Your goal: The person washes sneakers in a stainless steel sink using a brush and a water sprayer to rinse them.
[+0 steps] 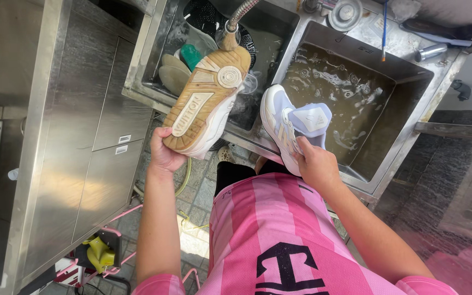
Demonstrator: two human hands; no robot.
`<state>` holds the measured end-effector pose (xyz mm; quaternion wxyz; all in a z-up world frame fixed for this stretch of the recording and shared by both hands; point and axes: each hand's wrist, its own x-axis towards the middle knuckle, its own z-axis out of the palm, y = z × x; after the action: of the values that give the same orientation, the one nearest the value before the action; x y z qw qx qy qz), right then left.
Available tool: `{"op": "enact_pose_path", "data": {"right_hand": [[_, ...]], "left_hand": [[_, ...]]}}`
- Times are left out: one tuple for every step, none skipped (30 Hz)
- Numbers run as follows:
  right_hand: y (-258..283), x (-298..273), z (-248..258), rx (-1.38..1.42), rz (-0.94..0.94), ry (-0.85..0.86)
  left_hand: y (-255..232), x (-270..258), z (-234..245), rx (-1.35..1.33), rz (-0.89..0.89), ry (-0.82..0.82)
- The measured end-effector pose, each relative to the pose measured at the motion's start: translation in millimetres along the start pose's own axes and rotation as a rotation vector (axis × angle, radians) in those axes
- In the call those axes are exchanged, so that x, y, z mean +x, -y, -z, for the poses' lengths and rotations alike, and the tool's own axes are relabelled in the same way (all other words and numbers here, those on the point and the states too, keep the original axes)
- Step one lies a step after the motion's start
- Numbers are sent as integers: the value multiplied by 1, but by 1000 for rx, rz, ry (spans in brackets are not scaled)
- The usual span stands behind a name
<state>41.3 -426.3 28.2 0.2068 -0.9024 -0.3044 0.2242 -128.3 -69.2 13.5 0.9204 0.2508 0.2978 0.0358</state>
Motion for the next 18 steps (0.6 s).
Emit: {"op": "enact_pose_path", "data": {"right_hand": [[4, 1, -2, -4, 10, -4], [8, 2, -4, -6, 22, -9], [13, 4, -7, -9, 35, -15], [20, 6, -9, -13, 52, -28], [26, 9, -12, -16, 68, -42], [33, 10, -15, -20, 80, -54], [40, 12, -20, -16, 94, -70], [46, 14, -25, -14, 105, -84], [52, 14, -30, -12, 117, -98], [58, 13, -36, -34, 81, -72], [66, 13, -42, -55, 44, -46], [73, 16, -46, -79, 10, -29], [79, 18, -51, -82, 41, -53], [85, 15, -57, -84, 62, -69], [88, 12, -60, -87, 83, -85], [91, 11, -62, -81, 78, -81], [93, 9, -63, -76, 72, -76], [96, 8, -64, -68, 67, -74]], "left_hand": [[-2, -4, 6, 16, -18, 0], [-6, -9, 14, 34, -38, 0], [-10, -13, 22, 52, -59, -1], [-15, -17, 30, 61, -62, -9], [-19, -19, 40, 70, -66, -17], [-23, -22, 49, 79, -65, -25], [-28, -25, 59, 80, -69, -32], [-31, -29, 68, 79, -72, -40], [-35, -33, 76, 78, -74, -48], [-38, -38, 82, 95, -84, -53], [-44, -42, 86, 112, -93, -58], [-52, -43, 87, 131, -107, -56], [-61, -44, 85, 254, -176, -55], [-67, -48, 82, 374, -233, -57], [-72, -52, 77, 494, -290, -58], [-78, -53, 69, 559, -330, -88], [-81, -54, 58, 625, -371, -117], [-83, -56, 47, 692, -414, -146]]}}
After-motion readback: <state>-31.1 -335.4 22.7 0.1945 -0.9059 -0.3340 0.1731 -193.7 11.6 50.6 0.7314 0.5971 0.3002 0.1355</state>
